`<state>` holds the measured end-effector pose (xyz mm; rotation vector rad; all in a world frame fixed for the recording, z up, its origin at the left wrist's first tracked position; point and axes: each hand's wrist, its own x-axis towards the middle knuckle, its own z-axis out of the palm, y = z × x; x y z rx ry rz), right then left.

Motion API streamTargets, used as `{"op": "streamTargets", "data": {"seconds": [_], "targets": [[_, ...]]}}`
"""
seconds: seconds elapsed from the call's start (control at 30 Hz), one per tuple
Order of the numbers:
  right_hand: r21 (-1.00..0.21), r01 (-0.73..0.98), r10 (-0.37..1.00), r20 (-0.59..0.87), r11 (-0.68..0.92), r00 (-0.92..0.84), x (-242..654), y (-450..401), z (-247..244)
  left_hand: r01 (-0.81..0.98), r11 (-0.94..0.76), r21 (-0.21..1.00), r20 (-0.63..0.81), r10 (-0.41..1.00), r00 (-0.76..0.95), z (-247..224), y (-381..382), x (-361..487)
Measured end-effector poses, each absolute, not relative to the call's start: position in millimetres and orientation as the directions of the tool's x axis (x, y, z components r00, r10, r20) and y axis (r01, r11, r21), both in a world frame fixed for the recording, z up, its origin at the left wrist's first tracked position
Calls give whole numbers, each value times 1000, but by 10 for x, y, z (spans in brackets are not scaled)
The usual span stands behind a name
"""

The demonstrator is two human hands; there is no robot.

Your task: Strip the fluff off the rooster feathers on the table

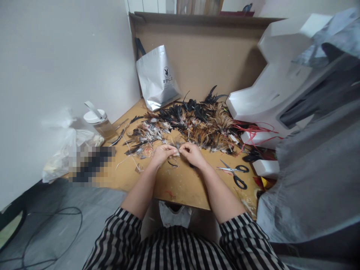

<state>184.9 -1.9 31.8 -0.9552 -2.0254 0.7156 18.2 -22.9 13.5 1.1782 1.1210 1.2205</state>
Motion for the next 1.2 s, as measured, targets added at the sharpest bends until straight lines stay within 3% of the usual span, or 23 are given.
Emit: {"op": "streamTargets", "data": {"seconds": [0.43,0.57,0.73,0.83,1.03,1.2], "targets": [[-682,382,765,432,623,-477,1886,-26,346,-243,90,966,-98,995,-19,117,-240,225],[-722,351,771,393,596,-500,1910,8,326,-199,56,978,-65,997,-35,99,-228,212],[-773,276,808,471,572,-355,1894,-1,333,-84,-3,996,1,1000,-20,142,-251,223],[-805,269,826,416,529,-379,1865,-31,329,-46,-27,999,27,1000,-2,191,-283,249],[-738,304,753,399,603,-524,1845,-38,293,-60,-45,997,47,999,23,262,-331,286],[-686,343,738,432,642,-518,1854,0,259,-6,-92,996,92,996,-9,250,-331,300]]}}
